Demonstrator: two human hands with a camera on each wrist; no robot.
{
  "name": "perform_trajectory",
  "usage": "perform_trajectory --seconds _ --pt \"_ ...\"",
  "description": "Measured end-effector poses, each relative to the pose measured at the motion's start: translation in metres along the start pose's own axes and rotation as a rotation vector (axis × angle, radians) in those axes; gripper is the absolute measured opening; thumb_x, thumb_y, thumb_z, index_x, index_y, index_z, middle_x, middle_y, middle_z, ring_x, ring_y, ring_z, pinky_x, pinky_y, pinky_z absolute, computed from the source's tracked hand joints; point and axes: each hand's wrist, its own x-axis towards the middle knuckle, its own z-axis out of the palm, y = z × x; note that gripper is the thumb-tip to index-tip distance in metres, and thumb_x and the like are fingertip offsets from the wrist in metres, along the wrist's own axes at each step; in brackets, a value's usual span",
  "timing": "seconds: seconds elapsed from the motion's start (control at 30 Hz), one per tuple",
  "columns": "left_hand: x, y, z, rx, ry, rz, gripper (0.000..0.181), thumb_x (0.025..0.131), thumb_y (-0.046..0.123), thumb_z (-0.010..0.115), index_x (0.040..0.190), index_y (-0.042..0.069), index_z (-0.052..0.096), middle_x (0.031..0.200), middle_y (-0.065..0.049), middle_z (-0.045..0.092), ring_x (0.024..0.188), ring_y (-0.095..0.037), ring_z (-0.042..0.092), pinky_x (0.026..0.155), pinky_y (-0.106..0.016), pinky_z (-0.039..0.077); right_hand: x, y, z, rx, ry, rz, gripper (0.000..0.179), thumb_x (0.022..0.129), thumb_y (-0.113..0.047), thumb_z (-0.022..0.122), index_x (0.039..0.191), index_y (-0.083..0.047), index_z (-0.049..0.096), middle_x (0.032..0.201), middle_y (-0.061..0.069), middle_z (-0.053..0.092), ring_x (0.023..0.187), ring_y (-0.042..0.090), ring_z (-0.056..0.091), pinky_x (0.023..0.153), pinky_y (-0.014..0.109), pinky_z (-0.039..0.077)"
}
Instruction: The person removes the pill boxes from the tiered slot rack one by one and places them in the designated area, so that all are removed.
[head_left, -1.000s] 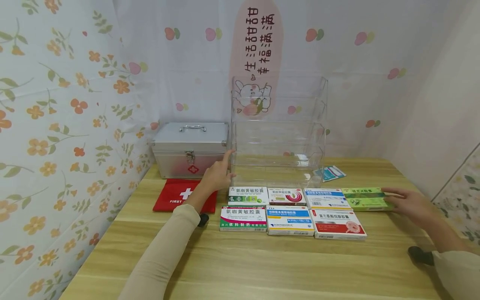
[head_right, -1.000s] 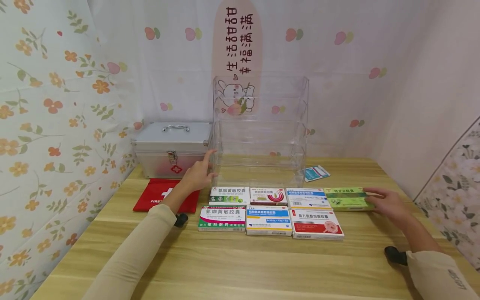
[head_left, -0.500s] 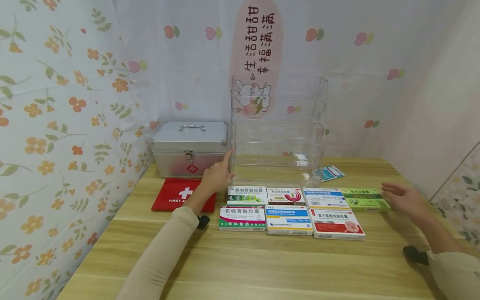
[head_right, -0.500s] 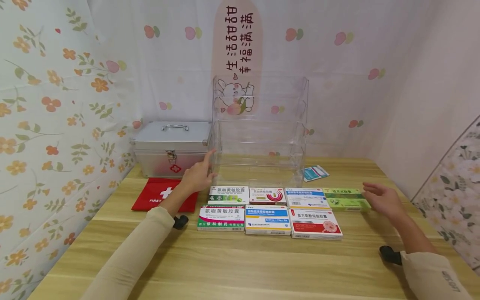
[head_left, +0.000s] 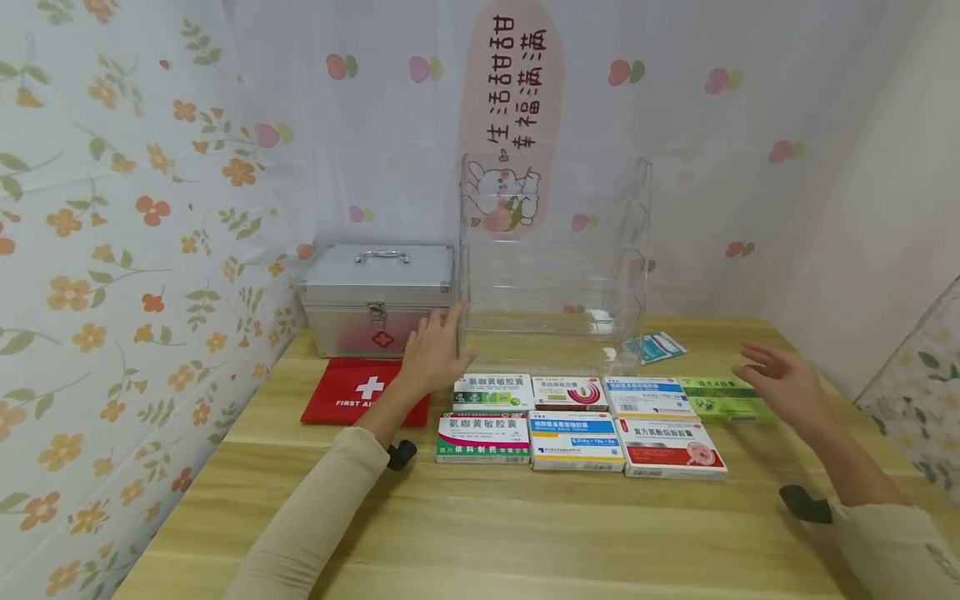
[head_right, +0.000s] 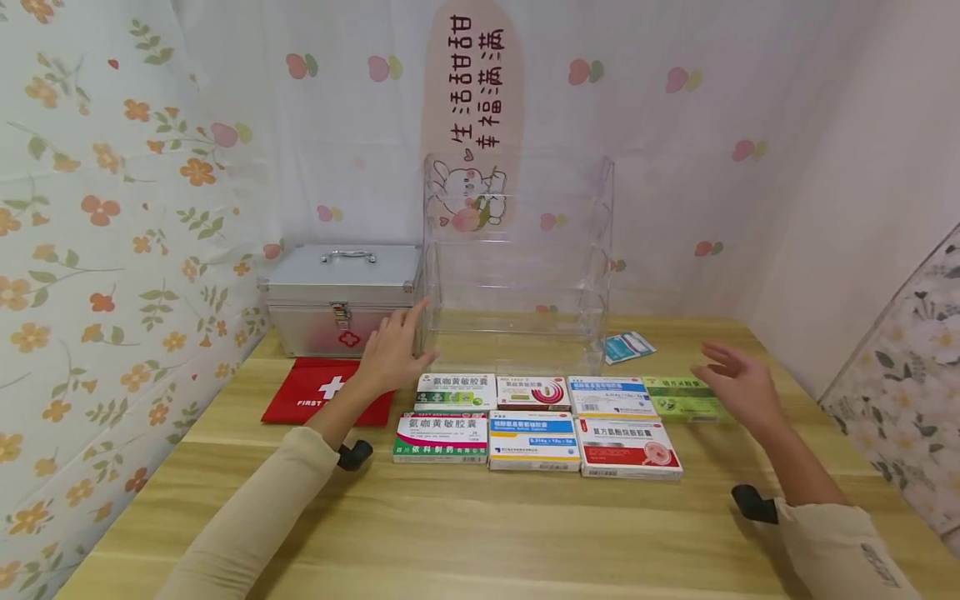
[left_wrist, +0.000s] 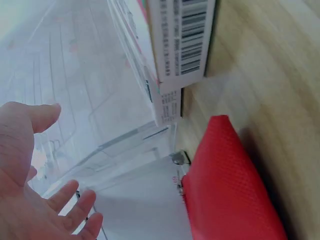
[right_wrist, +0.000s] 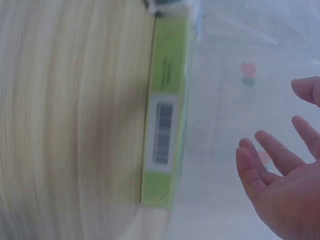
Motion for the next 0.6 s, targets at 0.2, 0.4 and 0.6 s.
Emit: perform_trajectory --seconds 0.2,0.4,0.6 --pt "-0.006 0.003 -0.006 0.023 0.070 0.024 0.083 0.087 0.036 0.071 0.156 0.026 0.026 0.148 -0.015 0.038 0.130 -0.035 0.040 0.095 -0.056 0.039 0.007 -0.031 0.019 0.048 -0.029 0.027 0.070 0.097 -0.038 0.064 0.149 0.000 0.037 0.147 0.031 0.041 0.126 0.051 0.047 0.069 0.005 0.043" --pt "-0.011 0.019 -0.007 0.002 0.094 0.060 0.083 0.086 0.038 0.071 0.156 0.029 0.027 0.149 -0.012 0.038 0.131 -0.033 0.039 0.095 -0.057 0.039 0.003 -0.061 0.040 0.067 -0.007 0.050 0.073 0.096 -0.044 0.063 0.150 -0.001 0.038 0.149 0.027 0.042 0.128 0.048 0.046 0.071 0.006 0.042" --pt "-0.013 0.050 -0.009 -0.248 0.011 0.012 0.090 0.084 0.048 0.074 0.156 0.035 0.024 0.152 -0.010 0.035 0.135 -0.034 0.038 0.100 -0.066 0.036 0.000 -0.096 0.051 0.114 0.003 0.011 0.073 0.095 -0.042 0.064 0.154 -0.011 0.034 0.154 0.022 0.037 0.128 0.048 0.045 0.071 0.008 0.043"
